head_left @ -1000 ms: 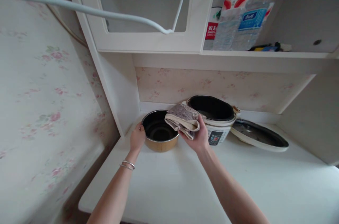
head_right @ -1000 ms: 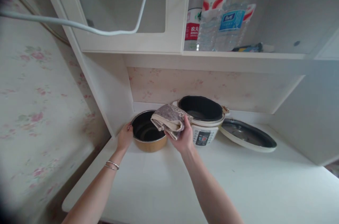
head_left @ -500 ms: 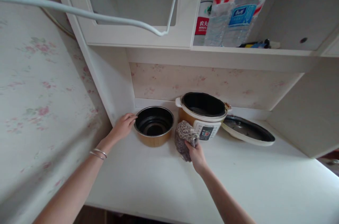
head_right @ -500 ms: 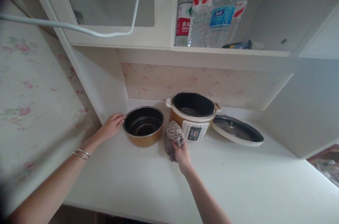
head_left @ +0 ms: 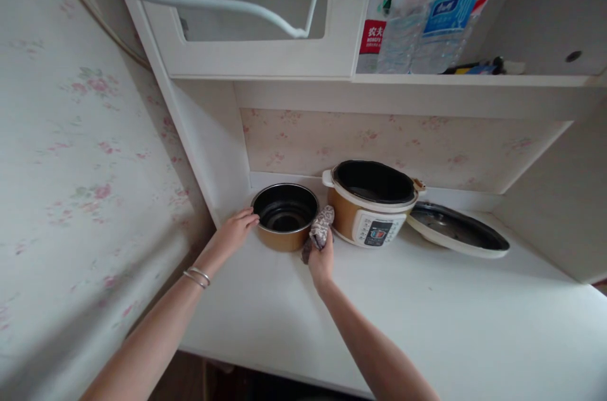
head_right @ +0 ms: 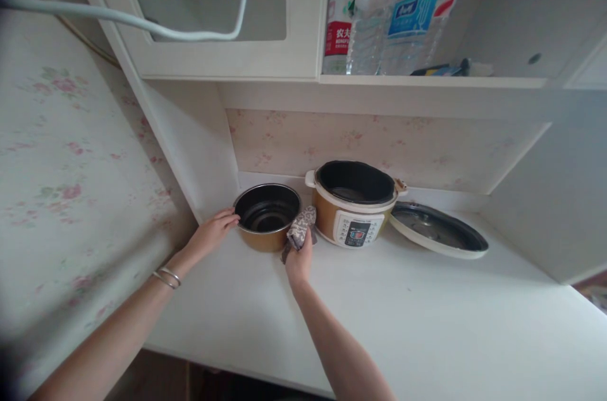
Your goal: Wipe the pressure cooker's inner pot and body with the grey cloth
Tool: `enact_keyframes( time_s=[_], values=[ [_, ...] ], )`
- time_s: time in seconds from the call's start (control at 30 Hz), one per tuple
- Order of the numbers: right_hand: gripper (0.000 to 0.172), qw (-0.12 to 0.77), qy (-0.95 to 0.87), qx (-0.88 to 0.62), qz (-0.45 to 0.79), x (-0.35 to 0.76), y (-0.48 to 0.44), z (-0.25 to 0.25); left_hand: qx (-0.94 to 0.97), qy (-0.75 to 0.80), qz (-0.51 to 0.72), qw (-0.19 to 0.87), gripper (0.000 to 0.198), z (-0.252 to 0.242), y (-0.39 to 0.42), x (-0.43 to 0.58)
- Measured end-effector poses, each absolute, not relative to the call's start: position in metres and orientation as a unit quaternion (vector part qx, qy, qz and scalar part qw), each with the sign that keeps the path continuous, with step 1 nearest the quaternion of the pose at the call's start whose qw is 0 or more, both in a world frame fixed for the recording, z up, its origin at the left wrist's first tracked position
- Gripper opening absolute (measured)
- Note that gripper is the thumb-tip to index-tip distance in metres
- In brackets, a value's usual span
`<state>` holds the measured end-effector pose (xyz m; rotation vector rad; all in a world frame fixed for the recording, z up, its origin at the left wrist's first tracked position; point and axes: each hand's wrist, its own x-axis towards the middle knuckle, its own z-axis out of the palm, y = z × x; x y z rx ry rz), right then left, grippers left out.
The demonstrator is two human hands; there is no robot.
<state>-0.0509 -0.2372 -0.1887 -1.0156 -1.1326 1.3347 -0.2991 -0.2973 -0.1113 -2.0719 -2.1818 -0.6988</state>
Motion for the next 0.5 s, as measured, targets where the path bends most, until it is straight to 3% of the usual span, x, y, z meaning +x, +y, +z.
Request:
enact_keyframes(
  time_s=[0.23,0.5],
  values=[
    [0.063,0.625,-0.456,-0.426,0.47,-0.061,-0.238,-0.199,-0.617,-0.735,-0.267,0.088,0.037,-0.112,-0.3,-0.227],
    [0.063,0.561,-0.508,-0.463,0.461,-0.047,-0.198,-0.189,-0.713,-0.638,-0.291,-0.002,0.042,-0.104,-0.293,-0.236]
  ],
)
